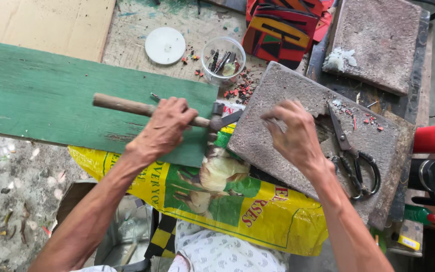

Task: The person trims excess material from a colorful pouch using shears, then uses a hammer and nail punch to create holes along the pouch edge. They repeatedly hammer the punch to form a series of holes around the perimeter.

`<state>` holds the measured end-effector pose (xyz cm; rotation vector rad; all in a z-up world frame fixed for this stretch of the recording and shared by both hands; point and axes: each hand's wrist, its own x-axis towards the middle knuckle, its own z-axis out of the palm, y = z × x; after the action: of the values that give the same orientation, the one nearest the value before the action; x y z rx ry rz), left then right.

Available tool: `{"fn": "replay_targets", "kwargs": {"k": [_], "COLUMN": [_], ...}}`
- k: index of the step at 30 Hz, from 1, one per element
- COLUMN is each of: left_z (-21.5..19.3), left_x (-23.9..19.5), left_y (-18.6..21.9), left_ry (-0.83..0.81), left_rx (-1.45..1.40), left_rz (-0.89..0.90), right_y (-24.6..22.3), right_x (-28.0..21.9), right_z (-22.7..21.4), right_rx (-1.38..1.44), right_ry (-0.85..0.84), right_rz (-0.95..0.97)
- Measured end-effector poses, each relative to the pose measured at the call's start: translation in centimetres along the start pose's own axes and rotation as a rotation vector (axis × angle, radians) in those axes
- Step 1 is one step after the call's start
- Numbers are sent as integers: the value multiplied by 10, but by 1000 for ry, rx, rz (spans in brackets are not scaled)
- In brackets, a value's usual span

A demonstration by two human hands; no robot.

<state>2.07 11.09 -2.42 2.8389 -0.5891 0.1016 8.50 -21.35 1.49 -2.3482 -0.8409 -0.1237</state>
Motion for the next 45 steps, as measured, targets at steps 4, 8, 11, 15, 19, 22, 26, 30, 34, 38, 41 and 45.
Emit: {"fn": "replay_targets", "kwargs": {"k": [4, 8, 11, 15, 19, 22, 26, 30, 34, 38, 41, 45], "left_z": [-12, -27, -23, 4, 23, 29, 36, 41, 50, 46, 35, 15], "left_x": [-25, -20, 4, 44, 67, 74, 74, 78, 81, 83, 86, 82], "left_y": [-18, -1, 28, 64, 68, 65, 65, 60, 61, 58, 58, 67], "left_ry": [13, 142, 233, 118, 16, -12, -95, -55, 23, 190, 228, 321], "left_rx": [-39, -83, -145, -133, 2, 70, -25, -31, -27, -110, -688, -821], "left_rz": [-104, -131, -153, -109, -79, -109, -180, -157, -161, -196, -354, -302], "right_y": [47, 115, 150, 164, 169, 172, 169, 163, 161, 164, 165, 161], "right_x": [48, 90, 110, 127, 137, 137, 131, 136, 140, 137, 112, 48], "right_z": [11, 4, 13, 32, 41, 44, 41, 32, 22, 0, -28, -54], "right_rx": [-48, -56, -190, -114, -290, -375, -206, -182, 104, 288, 595, 938], "right_ry": [75, 178, 241, 240, 272, 314, 267, 188, 144, 507, 631, 748], "right_rz": [-61, 271, 242, 265, 187, 129, 259, 199, 421, 241, 188, 265]}}
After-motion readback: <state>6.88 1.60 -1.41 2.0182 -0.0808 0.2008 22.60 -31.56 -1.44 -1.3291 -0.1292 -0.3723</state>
